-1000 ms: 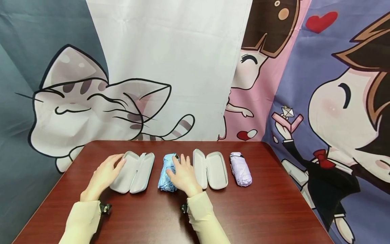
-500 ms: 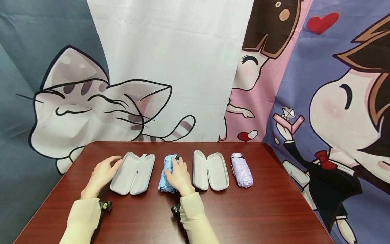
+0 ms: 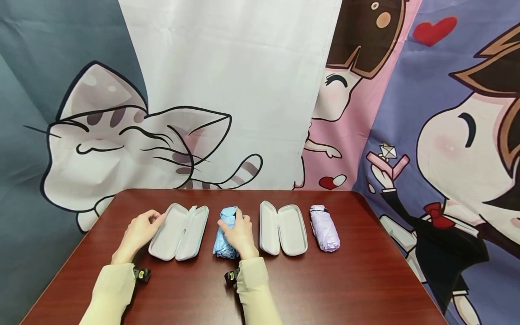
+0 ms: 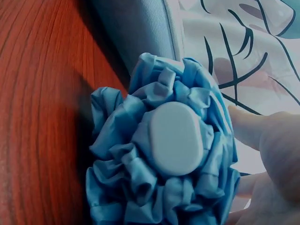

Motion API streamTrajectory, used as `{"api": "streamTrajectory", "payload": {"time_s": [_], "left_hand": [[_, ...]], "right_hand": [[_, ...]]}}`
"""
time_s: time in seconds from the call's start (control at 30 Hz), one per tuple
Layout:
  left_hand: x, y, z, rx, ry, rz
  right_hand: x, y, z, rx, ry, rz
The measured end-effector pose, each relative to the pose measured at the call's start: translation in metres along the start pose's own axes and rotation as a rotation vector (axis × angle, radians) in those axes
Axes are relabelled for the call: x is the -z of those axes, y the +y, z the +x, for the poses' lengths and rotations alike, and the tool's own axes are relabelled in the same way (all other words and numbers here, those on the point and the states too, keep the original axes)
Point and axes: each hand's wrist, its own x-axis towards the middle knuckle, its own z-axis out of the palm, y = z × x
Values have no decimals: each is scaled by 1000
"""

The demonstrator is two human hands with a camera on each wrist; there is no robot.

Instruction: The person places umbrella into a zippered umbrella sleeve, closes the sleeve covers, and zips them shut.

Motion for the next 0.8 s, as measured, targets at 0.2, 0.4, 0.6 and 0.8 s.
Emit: {"api": "streamTrajectory", "payload": {"time_s": [0.2, 0.4, 0.6, 0.8], "left_hand": [[-3, 1, 2, 21, -16, -6], [-6, -2, 0, 21, -42, -42], [-10, -1, 1, 6, -58, -108], [-13, -1, 3, -7, -53, -115]], "right_hand": [[-6, -2, -2, -32, 5, -12], [-14, -3, -6, -27, 39, -54], [-18, -1, -7, -35, 71, -42], [-20, 0, -4, -56, 100, -77]]}}
